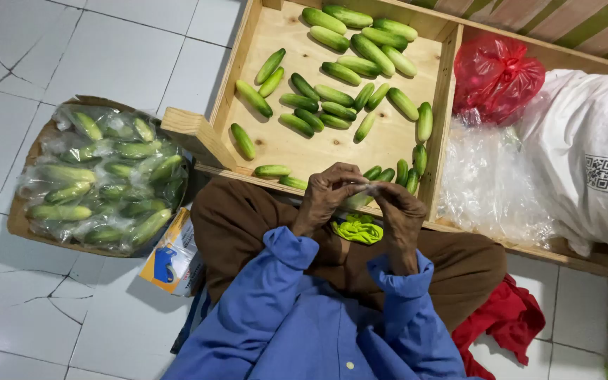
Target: Bagging individual cucumbers from a wooden tray into small plastic bags and placing them into a box.
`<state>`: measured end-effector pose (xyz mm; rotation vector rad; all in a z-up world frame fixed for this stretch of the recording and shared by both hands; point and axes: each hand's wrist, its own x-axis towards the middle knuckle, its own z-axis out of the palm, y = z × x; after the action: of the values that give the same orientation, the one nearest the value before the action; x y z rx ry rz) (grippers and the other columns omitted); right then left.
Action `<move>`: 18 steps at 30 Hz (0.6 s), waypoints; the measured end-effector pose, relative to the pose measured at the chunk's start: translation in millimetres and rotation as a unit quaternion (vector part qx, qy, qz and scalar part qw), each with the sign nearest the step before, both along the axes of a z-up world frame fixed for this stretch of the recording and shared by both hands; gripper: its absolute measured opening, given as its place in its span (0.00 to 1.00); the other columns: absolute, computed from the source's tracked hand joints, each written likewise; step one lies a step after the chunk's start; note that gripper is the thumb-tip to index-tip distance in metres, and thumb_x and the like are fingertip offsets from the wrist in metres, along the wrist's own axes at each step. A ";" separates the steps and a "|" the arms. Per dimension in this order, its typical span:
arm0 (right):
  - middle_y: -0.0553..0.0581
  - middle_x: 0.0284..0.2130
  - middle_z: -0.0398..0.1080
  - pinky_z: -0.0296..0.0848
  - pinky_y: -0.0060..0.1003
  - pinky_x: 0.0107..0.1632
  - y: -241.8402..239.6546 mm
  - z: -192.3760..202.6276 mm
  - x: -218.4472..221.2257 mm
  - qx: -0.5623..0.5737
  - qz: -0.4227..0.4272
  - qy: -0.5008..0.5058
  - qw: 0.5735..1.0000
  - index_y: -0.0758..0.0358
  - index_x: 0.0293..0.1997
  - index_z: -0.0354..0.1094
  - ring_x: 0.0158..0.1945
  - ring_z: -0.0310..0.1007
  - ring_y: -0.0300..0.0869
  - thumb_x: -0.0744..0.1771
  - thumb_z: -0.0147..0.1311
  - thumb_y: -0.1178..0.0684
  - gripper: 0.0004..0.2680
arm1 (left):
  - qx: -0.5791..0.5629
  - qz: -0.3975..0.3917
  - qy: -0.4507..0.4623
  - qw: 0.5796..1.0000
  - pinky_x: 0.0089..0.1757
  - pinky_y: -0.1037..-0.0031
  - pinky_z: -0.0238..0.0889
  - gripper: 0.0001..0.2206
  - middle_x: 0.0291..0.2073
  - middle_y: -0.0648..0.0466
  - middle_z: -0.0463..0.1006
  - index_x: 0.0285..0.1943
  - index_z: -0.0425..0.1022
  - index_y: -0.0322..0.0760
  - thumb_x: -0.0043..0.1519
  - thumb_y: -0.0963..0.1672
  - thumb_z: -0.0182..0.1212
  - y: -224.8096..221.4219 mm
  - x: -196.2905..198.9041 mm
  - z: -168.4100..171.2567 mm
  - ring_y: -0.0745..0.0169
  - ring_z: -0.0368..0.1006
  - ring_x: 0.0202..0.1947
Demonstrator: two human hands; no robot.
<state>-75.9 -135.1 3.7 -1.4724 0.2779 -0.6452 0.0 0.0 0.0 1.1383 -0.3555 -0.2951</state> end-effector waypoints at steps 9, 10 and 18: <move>0.72 0.33 0.78 0.79 0.47 0.44 -25.0 25.5 8.1 -0.051 0.185 -0.023 0.981 0.75 0.43 0.77 0.38 0.82 0.51 0.59 0.65 0.71 0.11 | 0.000 -0.132 0.144 0.981 0.40 0.80 0.71 0.20 0.29 0.52 0.82 0.47 0.75 0.32 0.49 0.39 0.79 5.8 19.2 4.4 0.71 0.77 0.34; 0.72 0.33 0.78 0.79 0.47 0.44 -26.5 25.8 8.7 -0.052 0.187 -0.022 0.981 0.75 0.43 0.77 0.38 0.82 0.51 0.59 0.65 0.71 0.11 | -0.001 -0.130 0.144 0.981 0.40 0.80 0.71 0.20 0.29 0.52 0.82 0.47 0.75 0.32 0.49 0.39 0.79 2.6 16.1 4.0 0.71 0.77 0.34; 0.64 0.36 0.73 0.77 0.36 0.39 -21.6 25.7 11.2 -0.016 0.154 -0.025 0.988 0.72 0.41 0.74 0.34 0.76 0.42 0.63 0.61 0.71 0.06 | -0.040 -0.108 0.135 0.984 0.32 0.88 0.66 0.06 0.24 0.55 0.80 0.39 0.79 0.36 0.60 0.43 0.72 -0.4 1.0 5.0 0.78 0.74 0.28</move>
<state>-64.7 -156.7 29.3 -1.4895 -0.0011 -0.4382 1.0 -0.4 5.0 0.9658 -0.2473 -0.6141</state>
